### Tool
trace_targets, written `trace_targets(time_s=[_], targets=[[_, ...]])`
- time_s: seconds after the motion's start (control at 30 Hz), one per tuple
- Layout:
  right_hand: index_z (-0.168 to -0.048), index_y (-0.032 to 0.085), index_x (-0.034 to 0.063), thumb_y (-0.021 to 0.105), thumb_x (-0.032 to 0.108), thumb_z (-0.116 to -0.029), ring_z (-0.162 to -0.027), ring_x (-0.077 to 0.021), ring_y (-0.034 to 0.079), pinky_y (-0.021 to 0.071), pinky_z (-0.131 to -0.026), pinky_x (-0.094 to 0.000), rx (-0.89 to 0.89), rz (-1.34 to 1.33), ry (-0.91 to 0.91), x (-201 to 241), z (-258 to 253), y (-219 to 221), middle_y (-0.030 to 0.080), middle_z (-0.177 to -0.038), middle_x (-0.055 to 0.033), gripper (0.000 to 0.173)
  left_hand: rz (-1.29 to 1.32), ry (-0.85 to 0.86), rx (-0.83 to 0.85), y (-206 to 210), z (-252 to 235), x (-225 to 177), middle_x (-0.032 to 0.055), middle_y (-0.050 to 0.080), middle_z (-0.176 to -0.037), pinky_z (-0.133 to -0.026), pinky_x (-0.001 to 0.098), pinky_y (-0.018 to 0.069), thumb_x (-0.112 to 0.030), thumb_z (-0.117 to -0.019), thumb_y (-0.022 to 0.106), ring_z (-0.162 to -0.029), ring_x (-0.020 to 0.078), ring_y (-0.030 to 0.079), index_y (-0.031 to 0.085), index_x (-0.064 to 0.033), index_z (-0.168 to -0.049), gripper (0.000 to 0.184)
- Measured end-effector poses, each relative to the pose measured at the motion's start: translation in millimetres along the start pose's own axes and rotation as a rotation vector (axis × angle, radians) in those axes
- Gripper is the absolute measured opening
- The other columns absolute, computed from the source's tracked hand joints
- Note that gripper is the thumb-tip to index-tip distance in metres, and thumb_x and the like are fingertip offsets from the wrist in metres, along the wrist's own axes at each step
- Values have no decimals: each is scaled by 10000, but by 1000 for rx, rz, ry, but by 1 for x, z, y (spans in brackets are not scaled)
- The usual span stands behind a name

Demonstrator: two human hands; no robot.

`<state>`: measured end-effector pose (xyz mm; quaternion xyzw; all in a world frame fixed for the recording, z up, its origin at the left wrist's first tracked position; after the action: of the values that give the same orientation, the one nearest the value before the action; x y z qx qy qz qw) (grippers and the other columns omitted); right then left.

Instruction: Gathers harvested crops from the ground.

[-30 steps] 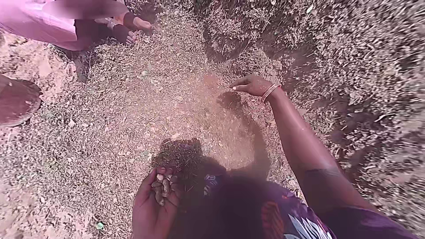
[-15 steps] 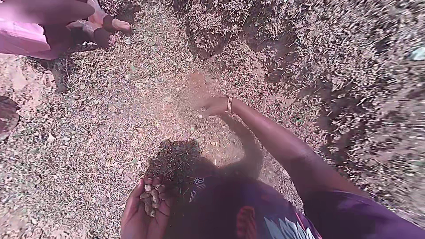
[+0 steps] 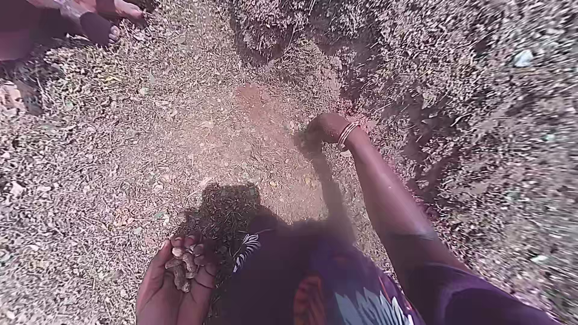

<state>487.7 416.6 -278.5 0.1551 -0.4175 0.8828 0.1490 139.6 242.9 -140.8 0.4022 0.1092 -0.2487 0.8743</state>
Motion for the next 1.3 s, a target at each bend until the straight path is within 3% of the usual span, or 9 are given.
trace_targets(time_s=[0.27, 0.4, 0.5, 0.63, 0.8, 0.93, 1.07, 1.17, 1.3], targets=[[-1122, 718, -14, 690, 113, -974, -1048, -396, 687, 494, -979, -618, -98, -119, -178, 40, -6, 1, 721, -1080, -226, 197, 38, 9, -92, -1, 2, 8, 107, 739, -972, -815, 373, 648, -295, -1113, 164, -912, 222, 755, 639, -44, -1060, 540], [-1081, 695, 15, 668, 112, -970, -787, -120, 648, 549, -756, -324, -191, -478, -571, 128, 63, -35, 695, -899, -70, 150, 66, -13, -106, -11, -5, 17, 150, 749, -1050, -912, 455, 620, -277, -1109, 270, -1015, 297, 747, 695, -50, -1078, 483], [-1171, 691, -27, 632, 90, -975, -896, -48, 677, 587, -813, -219, 46, -643, -910, 180, 111, -32, 720, -1036, -62, 236, 74, -54, -67, -7, -9, 31, 184, 724, -1110, -924, 489, 609, -301, -1119, 219, -1058, 344, 728, 643, -25, -1163, 508], [-1048, 737, 36, 559, 216, -1051, -853, -81, 657, 531, -818, -324, -244, -473, -500, 111, 32, -45, 728, -956, -46, 253, 7, -58, -55, -4, -7, 38, 131, 749, -1005, -844, 412, 640, -301, -1118, 198, -955, 272, 756, 670, -53, -1057, 537], [-1243, 687, -15, 465, 337, -1104, -1185, -406, 638, 437, -1057, -625, -44, -220, -156, 56, -71, 10, 681, -1224, -260, 439, -71, -78, 49, -24, -5, 38, 123, 741, -1053, -810, 362, 630, -313, -1111, 347, -952, 227, 742, 713, -75, -1032, 444], [-1370, 632, 51, 535, 520, -1047, -1243, -353, 618, 442, -1075, -610, 216, -310, -193, 96, -42, 62, 657, -1318, -213, 578, -98, -86, 46, -26, -5, 21, 80, 746, -943, -750, 286, 628, -339, -1098, 359, -846, 154, 742, 730, -87, -984, 462], [-1230, 668, -23, 450, 553, -1067, -1084, -299, 639, 481, -971, -553, 379, -280, -178, 80, 11, 32, 672, -1174, -211, 637, 126, -158, 334, -88, -22, 3, 145, 657, -1190, -952, 456, 561, -417, -1089, 355, -1102, 287, 667, 627, -60, -1229, 470], [-1040, 714, -20, 518, 407, -1077, -911, -280, 655, 502, -863, -542, 175, -145, -160, 34, 16, -13, 693, -973, -176, 472, 196, -175, 333, -83, -22, 1, 140, 660, -1207, -967, 462, 555, -383, -1079, 407, -1132, 296, 661, 651, -67, -1207, 420], [-1107, 718, -38, 516, 377, -1089, -1059, -405, 665, 457, -979, -642, -52, -100, 63, -39, 10, -43, 701, -1087, -256, 461, 61, -122, 93, -21, -11, 7, 99, 736, -936, -798, 315, 626, -279, -1039, 527, -883, 182, 743, 741, -39, -954, 333]])
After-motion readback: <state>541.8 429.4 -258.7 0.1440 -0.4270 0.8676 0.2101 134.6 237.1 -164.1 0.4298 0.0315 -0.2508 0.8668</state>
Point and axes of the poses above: each hand's wrist, its own z-axis away from the middle knuckle, its own y-axis out of the palm, x = y × z, the point moved 9 cm from there along -z, towards the middle knuckle
